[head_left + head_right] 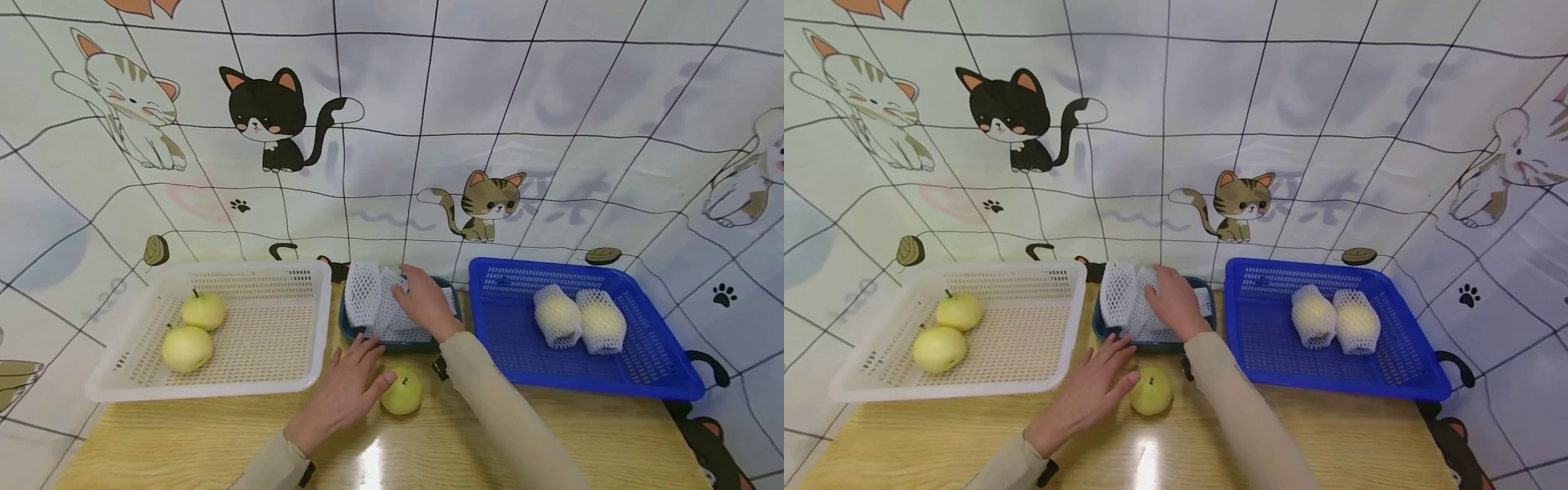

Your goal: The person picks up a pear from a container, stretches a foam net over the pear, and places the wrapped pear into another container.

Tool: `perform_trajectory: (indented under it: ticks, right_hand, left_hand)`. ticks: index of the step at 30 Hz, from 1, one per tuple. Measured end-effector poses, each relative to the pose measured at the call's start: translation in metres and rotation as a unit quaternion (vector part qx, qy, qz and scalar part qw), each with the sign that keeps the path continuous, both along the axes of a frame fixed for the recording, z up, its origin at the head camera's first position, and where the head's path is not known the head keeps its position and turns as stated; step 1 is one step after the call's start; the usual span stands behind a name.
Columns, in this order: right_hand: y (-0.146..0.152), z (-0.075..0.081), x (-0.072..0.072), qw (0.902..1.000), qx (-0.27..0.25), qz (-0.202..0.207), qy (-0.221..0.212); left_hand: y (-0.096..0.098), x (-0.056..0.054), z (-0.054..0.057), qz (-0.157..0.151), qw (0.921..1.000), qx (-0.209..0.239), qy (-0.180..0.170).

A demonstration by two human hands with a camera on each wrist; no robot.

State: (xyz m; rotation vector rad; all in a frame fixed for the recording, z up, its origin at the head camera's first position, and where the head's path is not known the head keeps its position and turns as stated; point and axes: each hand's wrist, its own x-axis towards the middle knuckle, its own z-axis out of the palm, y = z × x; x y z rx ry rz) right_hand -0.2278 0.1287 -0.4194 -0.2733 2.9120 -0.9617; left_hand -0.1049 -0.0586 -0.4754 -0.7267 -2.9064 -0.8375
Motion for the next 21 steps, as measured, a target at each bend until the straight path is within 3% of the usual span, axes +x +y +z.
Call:
perform_trajectory:
  ticks: [5, 10, 21]
  right_hand:
    - [-0.002, -0.009, -0.011, 0.9996, 0.025, -0.014, -0.003]
    - [0.003, -0.012, -0.009, 0.9988, 0.017, -0.034, 0.032]
    - [0.024, 0.012, 0.006, 0.9891, -0.031, -0.067, 0.128]
  left_hand:
    - [0.000, 0.000, 0.003, -0.004, 1.0000, -0.002, -0.006]
    - [0.001, 0.000, 0.002, -0.005, 0.9999, -0.006, -0.011]
    - [0.002, -0.002, 0.002, 0.000, 1.0000, -0.004, -0.007]
